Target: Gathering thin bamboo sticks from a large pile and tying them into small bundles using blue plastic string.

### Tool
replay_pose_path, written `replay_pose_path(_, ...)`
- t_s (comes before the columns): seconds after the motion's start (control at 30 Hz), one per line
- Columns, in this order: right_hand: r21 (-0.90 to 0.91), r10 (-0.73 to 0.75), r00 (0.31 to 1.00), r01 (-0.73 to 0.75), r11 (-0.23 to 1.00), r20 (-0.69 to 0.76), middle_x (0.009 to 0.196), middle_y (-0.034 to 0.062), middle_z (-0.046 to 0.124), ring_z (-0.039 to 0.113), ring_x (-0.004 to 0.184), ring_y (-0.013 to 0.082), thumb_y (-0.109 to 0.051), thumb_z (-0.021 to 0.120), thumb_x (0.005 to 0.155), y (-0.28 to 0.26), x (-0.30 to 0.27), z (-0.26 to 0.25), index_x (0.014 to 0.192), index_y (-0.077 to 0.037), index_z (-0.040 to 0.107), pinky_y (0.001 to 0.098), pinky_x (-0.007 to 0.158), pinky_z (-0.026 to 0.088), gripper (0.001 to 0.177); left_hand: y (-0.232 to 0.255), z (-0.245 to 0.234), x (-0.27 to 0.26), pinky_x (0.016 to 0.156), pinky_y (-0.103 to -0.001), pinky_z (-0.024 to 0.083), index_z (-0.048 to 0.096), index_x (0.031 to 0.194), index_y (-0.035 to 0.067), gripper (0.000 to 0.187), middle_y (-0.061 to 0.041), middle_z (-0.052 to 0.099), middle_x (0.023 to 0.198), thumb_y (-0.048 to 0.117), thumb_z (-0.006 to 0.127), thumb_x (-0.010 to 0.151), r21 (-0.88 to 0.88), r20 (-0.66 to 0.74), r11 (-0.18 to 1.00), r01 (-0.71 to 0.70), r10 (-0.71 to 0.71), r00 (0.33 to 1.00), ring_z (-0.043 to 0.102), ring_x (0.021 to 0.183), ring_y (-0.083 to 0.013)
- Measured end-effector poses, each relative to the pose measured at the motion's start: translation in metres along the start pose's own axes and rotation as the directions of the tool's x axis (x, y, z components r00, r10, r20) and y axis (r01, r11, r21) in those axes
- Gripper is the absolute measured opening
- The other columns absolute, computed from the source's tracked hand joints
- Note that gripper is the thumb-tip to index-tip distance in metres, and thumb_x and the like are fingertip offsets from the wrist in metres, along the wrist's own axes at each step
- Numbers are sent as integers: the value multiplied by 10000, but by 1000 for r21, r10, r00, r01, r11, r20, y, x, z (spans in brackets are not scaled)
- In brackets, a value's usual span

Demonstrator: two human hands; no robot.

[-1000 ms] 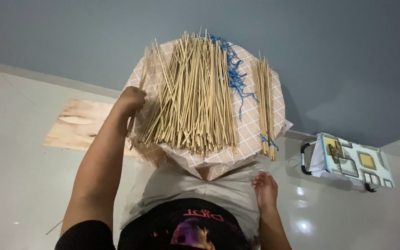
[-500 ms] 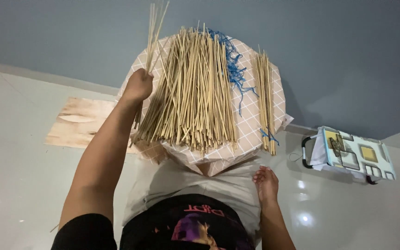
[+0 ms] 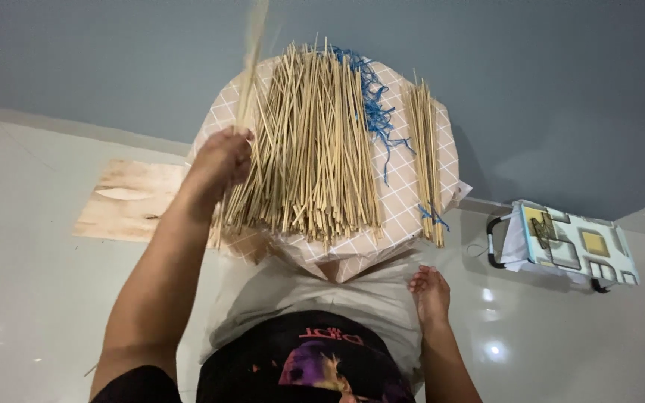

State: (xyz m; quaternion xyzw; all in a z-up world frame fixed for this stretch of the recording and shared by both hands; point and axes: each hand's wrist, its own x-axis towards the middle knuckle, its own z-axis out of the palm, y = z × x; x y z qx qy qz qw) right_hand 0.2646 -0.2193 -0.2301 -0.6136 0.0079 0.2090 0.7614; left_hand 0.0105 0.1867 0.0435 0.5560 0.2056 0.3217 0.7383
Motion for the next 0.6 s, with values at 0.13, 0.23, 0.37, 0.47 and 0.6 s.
replay_pose_path(0.13,36,35,999,-36,999,7,781,79,591,590,641,216,-257,424,1145,-5,-3,-1,1033,-41,629,312,545,501,318,0,12,-42,342,-189,287,538,1028,89,139,14,298,642,195,464,1080,-52,15,999,7,-6,1000,353,425,-89)
replay_pose_path(0.23,-10,61,998,-61,998,29,715,45,538,539,581,188,-295,410,1143,-17,-14,1,932,-70,613,289,501,450,370,-9,11,-58,348,-178,262,538,1014,110,183,31,280,663,230,428,1096,-80,-6,997,24,-25,1000,323,451,-68)
replay_pose_path(0.37,-199,201,862,-119,973,466,595,35,458,396,473,144,-272,441,1104,-40,-27,-9,743,-39,588,277,428,328,453,-34,14,-76,340,-207,280,573,976,100,219,34,383,647,244,454,1090,-132,3,986,97,-98,995,355,452,-73)
replay_pose_path(0.47,-377,290,643,-3,926,709,561,77,552,422,478,145,-300,519,1049,-77,-59,19,720,-17,675,291,432,349,461,-35,42,-96,368,-220,321,582,1014,75,206,18,428,654,233,474,1090,-132,57,987,87,-80,995,392,479,-78)
replay_pose_path(0.6,-437,107,653,367,821,750,760,134,718,597,675,165,-266,560,1015,-139,-132,101,1076,36,764,326,611,533,370,-68,92,-96,430,-227,492,566,1184,62,300,-48,536,678,262,350,1127,-85,129,996,-34,45,991,541,479,-135)
